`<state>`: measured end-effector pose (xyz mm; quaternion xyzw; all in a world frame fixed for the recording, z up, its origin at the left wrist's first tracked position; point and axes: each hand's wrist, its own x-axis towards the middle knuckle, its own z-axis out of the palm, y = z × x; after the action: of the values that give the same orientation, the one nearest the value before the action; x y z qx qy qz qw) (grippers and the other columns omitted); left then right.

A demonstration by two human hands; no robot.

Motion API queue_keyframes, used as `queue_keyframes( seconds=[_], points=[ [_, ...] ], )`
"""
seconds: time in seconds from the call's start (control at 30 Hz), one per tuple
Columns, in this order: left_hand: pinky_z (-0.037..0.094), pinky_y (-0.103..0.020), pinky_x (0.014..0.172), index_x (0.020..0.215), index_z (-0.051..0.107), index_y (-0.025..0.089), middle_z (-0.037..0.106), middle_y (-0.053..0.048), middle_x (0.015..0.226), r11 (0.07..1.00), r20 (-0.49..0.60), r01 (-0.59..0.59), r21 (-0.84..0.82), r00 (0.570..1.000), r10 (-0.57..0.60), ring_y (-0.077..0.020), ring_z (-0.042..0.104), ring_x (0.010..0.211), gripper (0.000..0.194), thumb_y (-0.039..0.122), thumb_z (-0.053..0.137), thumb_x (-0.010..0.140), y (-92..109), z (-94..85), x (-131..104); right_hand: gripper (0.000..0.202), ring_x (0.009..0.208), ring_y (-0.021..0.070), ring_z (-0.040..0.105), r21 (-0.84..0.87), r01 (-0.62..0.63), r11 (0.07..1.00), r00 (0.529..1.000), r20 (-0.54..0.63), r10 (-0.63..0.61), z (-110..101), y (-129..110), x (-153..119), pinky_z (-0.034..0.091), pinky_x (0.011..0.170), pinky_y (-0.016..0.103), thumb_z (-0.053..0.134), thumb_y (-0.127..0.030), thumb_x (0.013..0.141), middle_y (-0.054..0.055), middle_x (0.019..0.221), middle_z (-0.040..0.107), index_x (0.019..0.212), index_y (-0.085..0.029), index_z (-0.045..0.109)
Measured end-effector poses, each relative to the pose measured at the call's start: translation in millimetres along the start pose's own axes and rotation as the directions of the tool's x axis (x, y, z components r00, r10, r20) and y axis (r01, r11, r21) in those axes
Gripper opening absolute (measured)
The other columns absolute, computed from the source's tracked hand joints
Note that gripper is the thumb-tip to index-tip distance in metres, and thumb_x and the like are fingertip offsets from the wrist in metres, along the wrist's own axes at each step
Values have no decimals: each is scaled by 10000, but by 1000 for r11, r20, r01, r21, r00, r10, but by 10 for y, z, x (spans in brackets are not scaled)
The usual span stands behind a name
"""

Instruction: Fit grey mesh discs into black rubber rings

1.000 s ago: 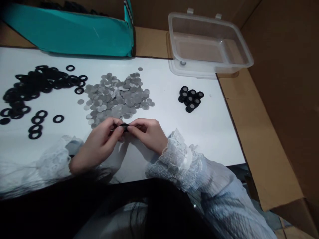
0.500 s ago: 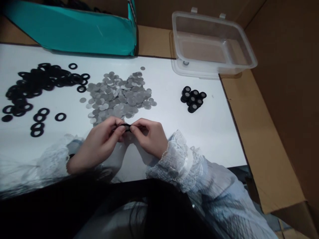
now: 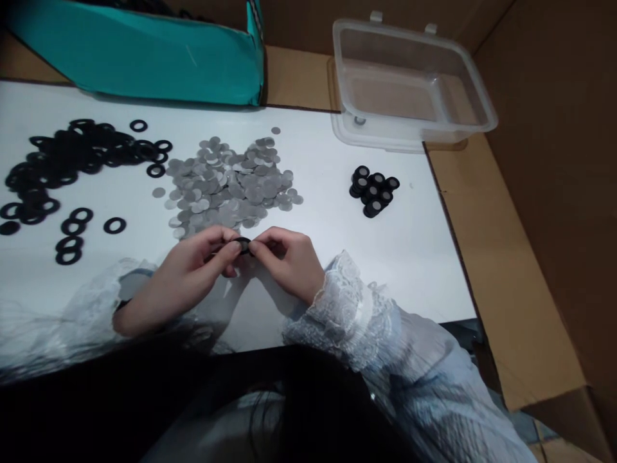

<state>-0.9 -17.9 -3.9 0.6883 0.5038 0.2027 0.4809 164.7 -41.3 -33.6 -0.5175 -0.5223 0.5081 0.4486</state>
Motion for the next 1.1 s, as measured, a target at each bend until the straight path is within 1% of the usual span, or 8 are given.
queue_keyframes(
  seconds=[0.13,0.23,0.43,0.63,0.83,0.9,1.03,1.1],
  points=[
    [445,-284,581,837,558,200,586,0,702,996,-14,-44,79,999,45,-166,573,633,213,400,492,867,-12,13,-3,151,654,124,602,-36,35,999,999,-22,-35,27,-9,-17,482,634,270,623,-300,816,15,704,661,731,-176,620],
    [437,-281,587,789,565,197,588,-1,708,992,-57,-63,107,996,70,-161,562,642,192,372,517,852,-7,1,3,118,689,131,604,-92,60,994,998,7,-60,42,-22,-31,482,664,276,608,-292,825,16,742,658,777,-185,610],
    [467,-255,584,763,610,190,615,-2,705,997,-41,-56,-47,998,54,-151,580,643,159,342,583,805,-1,-51,29,145,650,120,577,-106,72,992,997,21,-70,15,-35,-35,460,639,265,634,-287,811,-5,690,625,724,-187,575],
    [460,-247,591,826,608,189,653,-16,775,983,-168,-115,143,976,139,-156,602,680,152,328,548,832,16,8,-15,138,641,116,576,-114,109,988,994,-5,-110,5,-65,-37,465,634,260,659,-272,795,-10,683,632,713,-183,591],
    [475,-257,619,816,603,193,661,-22,792,985,-243,-130,110,958,154,-171,630,731,120,291,535,828,26,49,-32,98,661,115,582,-118,175,978,983,-42,-181,12,-77,-73,474,653,261,642,-244,808,-9,701,635,737,-185,608],
    [479,-260,635,827,605,194,663,-18,797,982,-229,-139,128,959,166,-169,631,732,117,290,539,834,15,34,-29,104,653,114,582,-117,161,980,985,-39,-167,11,-71,-80,470,648,262,644,-245,806,-11,694,631,732,-185,603],
    [473,-244,623,823,613,191,658,-1,761,970,-139,-164,181,972,191,-147,613,685,138,306,544,855,-2,-17,-23,105,631,109,562,-129,132,983,991,3,-133,21,-51,-74,450,625,260,635,-243,802,-19,681,605,733,-184,583],
    [475,-234,612,844,622,190,663,-2,771,971,-137,-169,168,972,192,-146,618,690,143,319,562,849,-8,-32,-24,72,650,111,554,-119,137,983,991,17,-135,33,-42,-66,449,631,260,610,-232,812,-20,695,591,765,-190,576]
  ],
)
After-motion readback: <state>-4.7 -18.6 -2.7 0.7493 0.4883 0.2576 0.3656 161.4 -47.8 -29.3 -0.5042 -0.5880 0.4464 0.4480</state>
